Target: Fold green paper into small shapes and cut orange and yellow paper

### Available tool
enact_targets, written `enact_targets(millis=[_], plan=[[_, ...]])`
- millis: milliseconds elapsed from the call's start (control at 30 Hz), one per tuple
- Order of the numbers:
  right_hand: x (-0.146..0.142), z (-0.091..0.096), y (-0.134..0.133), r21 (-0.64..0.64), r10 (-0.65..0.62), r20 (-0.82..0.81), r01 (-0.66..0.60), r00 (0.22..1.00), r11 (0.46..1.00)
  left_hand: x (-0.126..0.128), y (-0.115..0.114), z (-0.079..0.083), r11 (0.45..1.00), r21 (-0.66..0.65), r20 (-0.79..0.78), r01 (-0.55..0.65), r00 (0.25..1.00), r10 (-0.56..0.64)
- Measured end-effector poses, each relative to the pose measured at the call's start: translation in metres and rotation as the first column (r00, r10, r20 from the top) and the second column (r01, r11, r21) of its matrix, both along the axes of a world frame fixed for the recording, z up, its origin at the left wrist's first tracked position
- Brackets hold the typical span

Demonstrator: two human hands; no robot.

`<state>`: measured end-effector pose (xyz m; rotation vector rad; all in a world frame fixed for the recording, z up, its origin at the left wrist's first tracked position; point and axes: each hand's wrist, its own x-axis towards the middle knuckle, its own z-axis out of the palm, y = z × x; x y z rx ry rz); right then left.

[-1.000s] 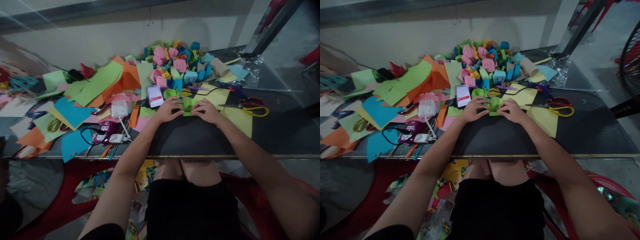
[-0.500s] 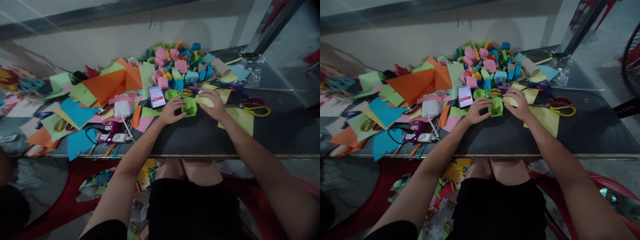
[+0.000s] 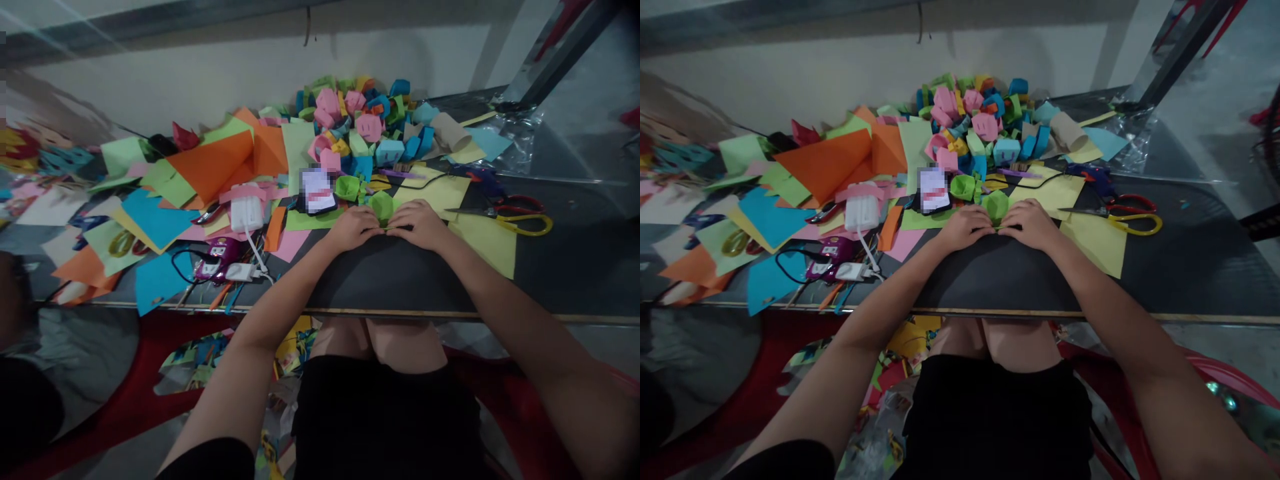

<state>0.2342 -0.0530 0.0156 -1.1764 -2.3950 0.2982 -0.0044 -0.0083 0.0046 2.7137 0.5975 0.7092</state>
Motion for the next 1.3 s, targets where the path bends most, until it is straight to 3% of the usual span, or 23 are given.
enact_targets(millis=[267, 533, 667, 833, 1167, 1233, 1267, 1300], plan=[[0.000, -0.009, 0.007, -0.052, 0.035, -0.112, -0.041, 0.993, 0.998, 0.003, 0.003, -0.007, 0.995, 0.016, 0.139, 0.095, 0.986, -0.096], [-0.001, -0.007, 0.007, -0.047, 0.021, -0.199, -0.031, 0.980, 0.998, -0.001, -0.002, -0.012, 0.997, 0.017, 0.152, -0.081, 0.985, 0.078], [-0.003, -0.006, 0.004, 0.018, -0.028, -0.211, 0.032, 0.977, 0.999, -0.001, -0.004, -0.010, 0.999, 0.019, 0.218, -0.038, 0.975, 0.033], [-0.002, -0.009, 0.002, 0.051, -0.062, -0.227, 0.076, 0.972, 0.996, 0.000, -0.005, -0.010, 0.999, -0.016, 0.194, -0.028, 0.980, 0.031], [-0.003, -0.006, -0.001, 0.069, -0.021, -0.207, 0.036, 0.978, 0.997, 0.000, -0.001, -0.010, 1.000, -0.027, 0.102, 0.000, 0.995, 0.003], [0.009, 0.002, 0.001, 0.119, -0.116, -0.227, 0.146, 0.967, 0.982, 0.001, -0.002, -0.008, 1.000, -0.022, 0.081, -0.003, 0.997, 0.004], [0.019, 0.005, 0.003, 0.159, -0.218, -0.257, 0.264, 0.941, 0.951, 0.001, -0.003, -0.006, 1.000, -0.022, 0.070, -0.006, 0.998, 0.007], [0.031, 0.008, 0.005, 0.194, -0.354, -0.301, 0.421, 0.885, 0.886, 0.001, -0.004, -0.004, 1.000, -0.024, 0.056, -0.011, 0.998, 0.012]])
